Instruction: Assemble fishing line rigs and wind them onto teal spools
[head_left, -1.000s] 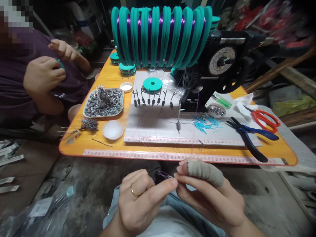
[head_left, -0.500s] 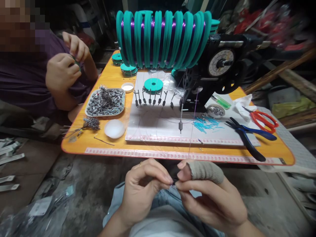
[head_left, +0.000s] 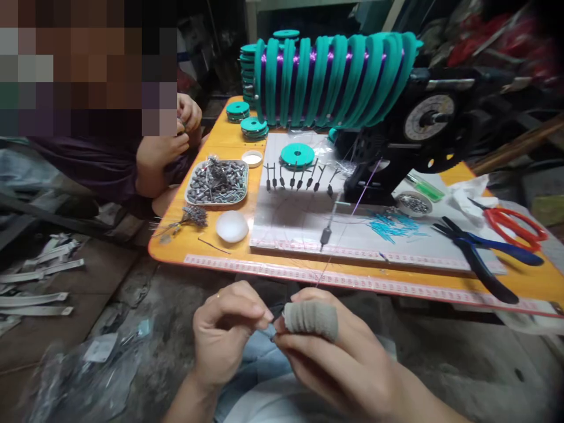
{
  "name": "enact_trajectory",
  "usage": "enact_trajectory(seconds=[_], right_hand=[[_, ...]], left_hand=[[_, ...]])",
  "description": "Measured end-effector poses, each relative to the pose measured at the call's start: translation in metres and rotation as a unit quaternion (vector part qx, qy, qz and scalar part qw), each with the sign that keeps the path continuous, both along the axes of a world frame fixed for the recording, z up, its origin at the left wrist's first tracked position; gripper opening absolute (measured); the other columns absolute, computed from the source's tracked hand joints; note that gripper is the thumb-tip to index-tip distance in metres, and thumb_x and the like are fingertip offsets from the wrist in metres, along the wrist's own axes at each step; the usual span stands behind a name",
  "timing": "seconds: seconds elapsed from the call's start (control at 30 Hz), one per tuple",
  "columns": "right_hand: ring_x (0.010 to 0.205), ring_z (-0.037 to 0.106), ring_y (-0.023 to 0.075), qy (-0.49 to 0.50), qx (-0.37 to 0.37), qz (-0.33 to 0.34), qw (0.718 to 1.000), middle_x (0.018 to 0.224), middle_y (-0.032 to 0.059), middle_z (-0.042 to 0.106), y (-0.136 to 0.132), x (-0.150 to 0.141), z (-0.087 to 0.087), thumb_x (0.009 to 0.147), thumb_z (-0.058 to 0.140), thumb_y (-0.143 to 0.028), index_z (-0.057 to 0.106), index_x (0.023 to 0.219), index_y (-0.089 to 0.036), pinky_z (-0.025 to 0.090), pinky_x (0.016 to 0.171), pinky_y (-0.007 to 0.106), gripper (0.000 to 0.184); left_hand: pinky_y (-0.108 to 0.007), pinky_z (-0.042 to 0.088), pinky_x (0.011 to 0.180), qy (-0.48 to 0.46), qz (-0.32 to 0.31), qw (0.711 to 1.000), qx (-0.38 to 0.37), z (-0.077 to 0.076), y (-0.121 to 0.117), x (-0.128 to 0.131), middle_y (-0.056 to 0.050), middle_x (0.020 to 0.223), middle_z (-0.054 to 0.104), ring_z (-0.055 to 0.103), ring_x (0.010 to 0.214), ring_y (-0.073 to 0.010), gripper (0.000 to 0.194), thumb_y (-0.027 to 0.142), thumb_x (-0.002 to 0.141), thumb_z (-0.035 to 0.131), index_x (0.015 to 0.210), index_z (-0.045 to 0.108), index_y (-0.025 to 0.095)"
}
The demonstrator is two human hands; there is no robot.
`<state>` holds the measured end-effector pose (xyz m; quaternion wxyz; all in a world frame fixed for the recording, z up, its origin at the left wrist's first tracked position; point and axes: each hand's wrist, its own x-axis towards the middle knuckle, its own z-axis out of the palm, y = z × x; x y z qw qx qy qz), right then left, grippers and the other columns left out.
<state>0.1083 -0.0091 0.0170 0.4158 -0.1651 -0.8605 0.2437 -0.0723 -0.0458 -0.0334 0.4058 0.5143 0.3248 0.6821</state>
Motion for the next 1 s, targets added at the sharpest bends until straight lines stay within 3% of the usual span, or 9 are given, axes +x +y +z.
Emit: enact_trajectory(seconds=[0.13,0.2,0.27,0.37,0.53,0.6,0.7,0.83,1.0], right_hand=[[0.098,0.058,0.0204,0.003,0.02,-0.002,1.0,0.099,0.0124,0.067,0.002,-0.011,-0.006,0.086,0.061,0.0,0.064,0.104,-0.005,0.056,0.086,0.036,0.019],[0.097,0.059,0.019,-0.002,0.012,-0.008,1.0,0.099,0.0119,0.067,0.003,-0.009,-0.007,0.084,0.063,0.001,0.065,0.103,-0.005,0.056,0.087,0.032,0.02],[0.095,0.061,0.0163,-0.001,0.0,-0.019,1.0,0.097,0.0103,0.066,0.003,-0.006,-0.008,0.083,0.064,0.002,0.066,0.101,-0.006,0.055,0.087,0.027,0.02],[0.091,0.063,0.0121,0.012,-0.039,-0.052,0.998,0.095,0.0062,0.065,0.003,-0.001,-0.008,0.082,0.064,0.001,0.066,0.099,-0.011,0.055,0.084,0.02,0.021],[0.096,0.062,0.0121,0.067,-0.128,-0.126,0.981,0.099,0.004,0.062,0.002,0.003,-0.019,0.081,0.064,0.0,0.065,0.098,-0.019,0.053,0.089,0.022,0.025],[0.096,0.061,0.0135,0.086,-0.166,-0.148,0.971,0.1,0.0042,0.061,0.0,0.005,-0.025,0.082,0.065,-0.002,0.066,0.099,-0.021,0.053,0.086,0.024,0.026],[0.094,0.064,0.0136,0.103,-0.212,-0.183,0.955,0.1,0.0033,0.062,-0.003,0.009,-0.033,0.085,0.066,-0.006,0.065,0.102,-0.025,0.054,0.082,0.025,0.025],[0.096,0.066,0.0137,0.118,-0.232,-0.225,0.939,0.1,0.0017,0.063,-0.006,0.015,-0.036,0.087,0.066,-0.011,0.066,0.101,-0.027,0.053,0.088,0.026,0.021],[0.096,0.065,0.011,0.134,-0.243,-0.243,0.929,0.098,-0.0001,0.063,-0.005,0.02,-0.035,0.087,0.066,-0.012,0.067,0.1,-0.028,0.053,0.087,0.021,0.02]], left_hand=[[-0.031,0.05,0.078,0.174,0.163,0.97,0.053,-0.007,0.004,-0.028,-0.001,0.084,0.068,0.061,0.081,-0.0166,0.027,0.008,0.085,0.069,0.106,0.07,0.025],[-0.036,0.045,0.094,0.368,0.273,0.888,0.032,-0.013,0.01,-0.046,-0.006,0.103,0.068,0.06,0.1,-0.021,0.033,0.012,0.087,0.067,0.117,0.067,0.025],[-0.043,0.038,0.104,0.511,0.311,0.801,0.021,-0.022,0.015,-0.065,-0.012,0.12,0.065,0.055,0.117,-0.0276,0.04,0.017,0.09,0.064,0.129,0.061,0.02],[-0.046,0.038,0.107,0.564,0.299,0.765,0.081,-0.038,0.016,-0.085,-0.014,0.12,0.067,0.058,0.12,-0.0297,0.042,0.011,0.087,0.066,0.128,0.061,0.017],[-0.041,0.053,0.097,0.476,0.291,0.81,0.182,-0.033,0.0,-0.062,-0.004,0.096,0.072,0.068,0.1,-0.0225,0.041,-0.004,0.075,0.074,0.108,0.07,0.02],[-0.037,0.059,0.087,0.337,0.234,0.903,0.129,-0.021,-0.006,-0.029,-0.004,0.094,0.07,0.069,0.088,-0.0179,0.039,-0.008,0.079,0.065,0.107,0.07,0.018],[-0.017,0.054,0.053,0.178,0.11,0.977,-0.035,-0.004,-0.009,0.024,0.0,0.088,0.063,0.061,0.061,-0.007,0.036,0.001,0.088,0.06,0.114,0.069,0.024],[-0.013,0.045,0.044,0.006,0.024,0.988,-0.151,0.003,-0.003,0.063,0.002,0.084,0.06,0.051,0.049,-0.0023,0.026,0.014,0.094,0.056,0.105,0.073,0.03],[-0.012,0.043,0.044,-0.021,0.008,0.985,-0.172,0.003,0.004,0.07,0.002,0.08,0.058,0.049,0.049,-0.002,0.023,0.017,0.093,0.059,0.103,0.074,0.03]])
